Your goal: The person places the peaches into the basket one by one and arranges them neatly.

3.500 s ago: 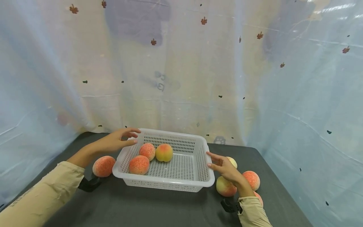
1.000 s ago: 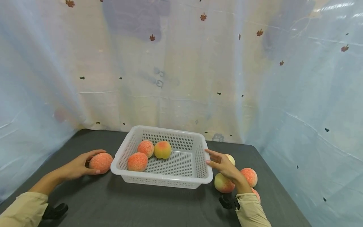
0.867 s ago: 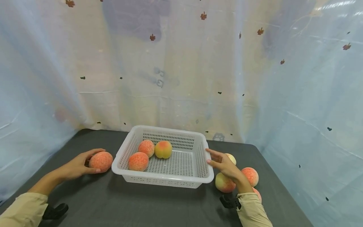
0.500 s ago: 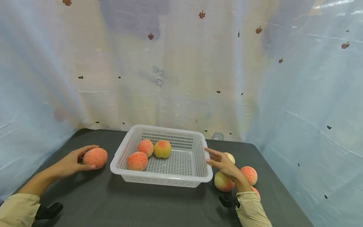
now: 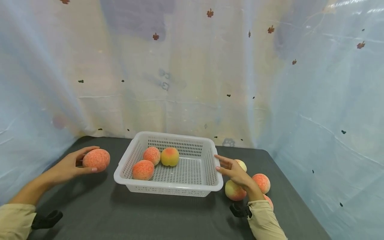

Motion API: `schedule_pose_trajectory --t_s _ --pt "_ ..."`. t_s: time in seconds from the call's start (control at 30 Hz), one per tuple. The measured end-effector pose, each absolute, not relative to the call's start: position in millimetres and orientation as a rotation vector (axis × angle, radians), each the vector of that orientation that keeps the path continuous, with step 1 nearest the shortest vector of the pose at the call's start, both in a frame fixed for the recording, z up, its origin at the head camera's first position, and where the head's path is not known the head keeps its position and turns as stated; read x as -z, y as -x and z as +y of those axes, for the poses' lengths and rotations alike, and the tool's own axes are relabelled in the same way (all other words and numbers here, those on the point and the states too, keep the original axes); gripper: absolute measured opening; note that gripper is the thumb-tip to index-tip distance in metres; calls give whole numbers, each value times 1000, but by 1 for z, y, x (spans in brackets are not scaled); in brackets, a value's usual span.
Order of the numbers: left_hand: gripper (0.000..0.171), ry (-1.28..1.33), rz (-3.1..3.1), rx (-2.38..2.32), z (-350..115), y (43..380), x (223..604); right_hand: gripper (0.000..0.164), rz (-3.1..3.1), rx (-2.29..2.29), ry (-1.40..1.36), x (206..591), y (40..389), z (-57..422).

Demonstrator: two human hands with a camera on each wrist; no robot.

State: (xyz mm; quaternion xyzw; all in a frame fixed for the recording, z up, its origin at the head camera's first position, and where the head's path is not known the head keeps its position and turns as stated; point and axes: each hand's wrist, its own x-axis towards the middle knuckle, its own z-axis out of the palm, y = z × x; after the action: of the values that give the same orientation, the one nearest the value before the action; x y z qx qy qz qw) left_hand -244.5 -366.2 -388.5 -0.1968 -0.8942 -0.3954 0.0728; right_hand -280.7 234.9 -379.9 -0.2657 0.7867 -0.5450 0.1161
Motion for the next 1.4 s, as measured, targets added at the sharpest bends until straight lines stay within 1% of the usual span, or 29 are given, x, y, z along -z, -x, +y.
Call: schedule_pose_trajectory --t_s 0.43,0.7,0.97,1.2,1.4 --pt "78 546 -2689 1212 -360 244 351 66 2317 1588 777 376 285 236" --pt "78 528 -2711 1216 -352 244 341 67 2316 1577 757 380 284 235" --pt "76 586 -2684 1206 -338 242 334 67 2334 1579 735 382 282 235" --pt "78 577 -2702 1189 -327 239 329 67 2343 1575 714 381 281 234" --pt "77 653 -2671 1221 -317 238 325 67 2346 1572 732 381 281 235"
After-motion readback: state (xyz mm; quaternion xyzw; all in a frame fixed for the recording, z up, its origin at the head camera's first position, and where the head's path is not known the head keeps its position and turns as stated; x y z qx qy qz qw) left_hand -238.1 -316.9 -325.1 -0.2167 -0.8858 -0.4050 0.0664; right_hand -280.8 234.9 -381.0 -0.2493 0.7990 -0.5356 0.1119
